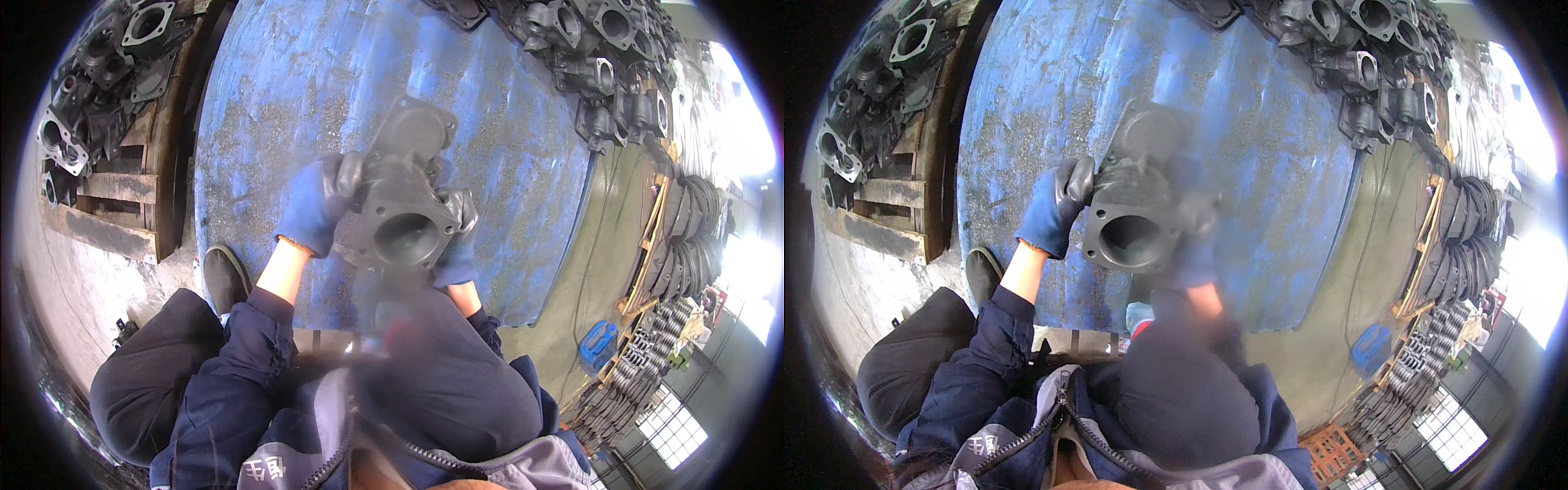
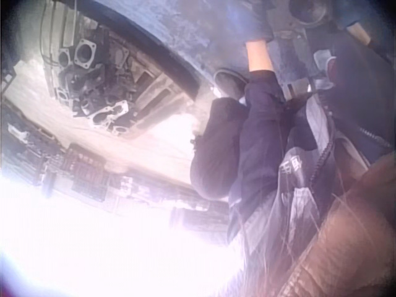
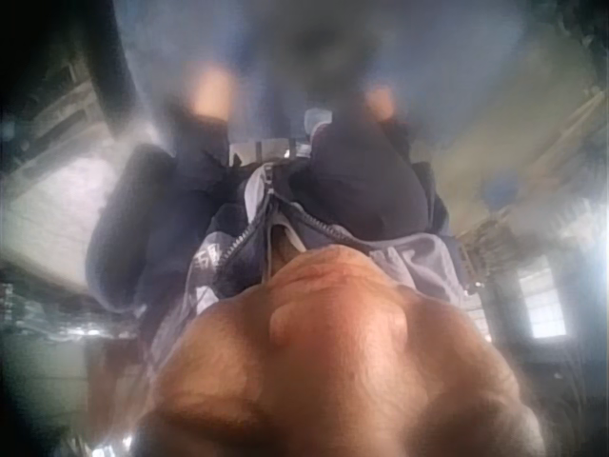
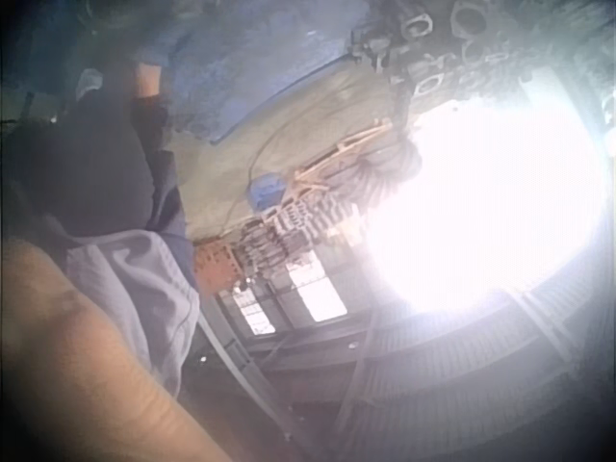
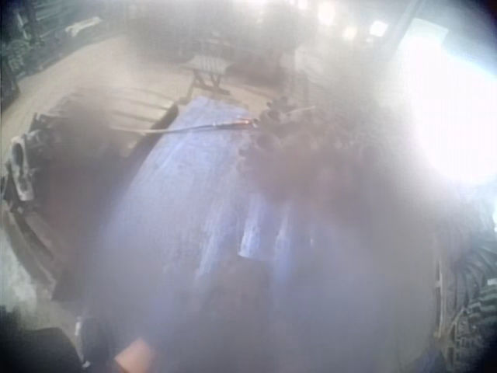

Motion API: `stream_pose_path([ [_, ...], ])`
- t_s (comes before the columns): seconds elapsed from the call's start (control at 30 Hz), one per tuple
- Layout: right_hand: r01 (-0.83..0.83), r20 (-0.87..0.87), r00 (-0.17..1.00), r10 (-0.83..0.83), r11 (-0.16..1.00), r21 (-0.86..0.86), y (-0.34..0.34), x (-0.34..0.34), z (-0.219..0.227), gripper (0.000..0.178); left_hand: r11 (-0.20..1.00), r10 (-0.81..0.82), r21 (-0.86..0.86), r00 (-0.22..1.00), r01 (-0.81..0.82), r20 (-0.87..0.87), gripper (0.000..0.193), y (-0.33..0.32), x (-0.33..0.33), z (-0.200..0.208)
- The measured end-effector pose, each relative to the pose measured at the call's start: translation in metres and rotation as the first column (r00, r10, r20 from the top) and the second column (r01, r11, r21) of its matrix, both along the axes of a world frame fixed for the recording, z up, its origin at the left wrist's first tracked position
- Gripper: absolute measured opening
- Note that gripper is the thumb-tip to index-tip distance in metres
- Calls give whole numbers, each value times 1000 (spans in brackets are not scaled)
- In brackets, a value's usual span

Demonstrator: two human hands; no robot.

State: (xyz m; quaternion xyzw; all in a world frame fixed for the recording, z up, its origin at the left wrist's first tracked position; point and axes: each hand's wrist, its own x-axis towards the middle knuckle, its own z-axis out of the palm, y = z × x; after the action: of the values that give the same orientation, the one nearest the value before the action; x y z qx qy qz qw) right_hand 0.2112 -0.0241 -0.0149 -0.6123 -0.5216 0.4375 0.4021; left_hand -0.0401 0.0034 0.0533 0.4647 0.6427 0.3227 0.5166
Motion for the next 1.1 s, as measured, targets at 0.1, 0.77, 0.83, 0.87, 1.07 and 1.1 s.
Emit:
stream_pose_path([
  [0.1,-120,163,981,102,987,106,4,-8,7,18,993,24,-111,998,-31,-59,59,3,-4,-9],
  [0.77,83,631,619,467,760,-645,131,-68,36,75,934,323,-210,934,-289,153,42,33,-81,-109],
  [0.83,42,764,425,486,832,-553,146,-78,38,88,843,511,-355,807,-404,296,40,25,-74,-88],
  [0.87,-15,763,377,526,827,-562,148,-81,36,92,848,478,-354,858,-394,190,40,28,-76,-78],
  [1.07,-277,891,219,397,901,-334,146,-90,-4,87,893,380,-276,924,-356,38,42,40,-77,-46],
  [1.1,-273,927,231,294,934,-229,149,-88,-9,81,883,377,-305,926,-356,9,44,41,-77,-45],
])
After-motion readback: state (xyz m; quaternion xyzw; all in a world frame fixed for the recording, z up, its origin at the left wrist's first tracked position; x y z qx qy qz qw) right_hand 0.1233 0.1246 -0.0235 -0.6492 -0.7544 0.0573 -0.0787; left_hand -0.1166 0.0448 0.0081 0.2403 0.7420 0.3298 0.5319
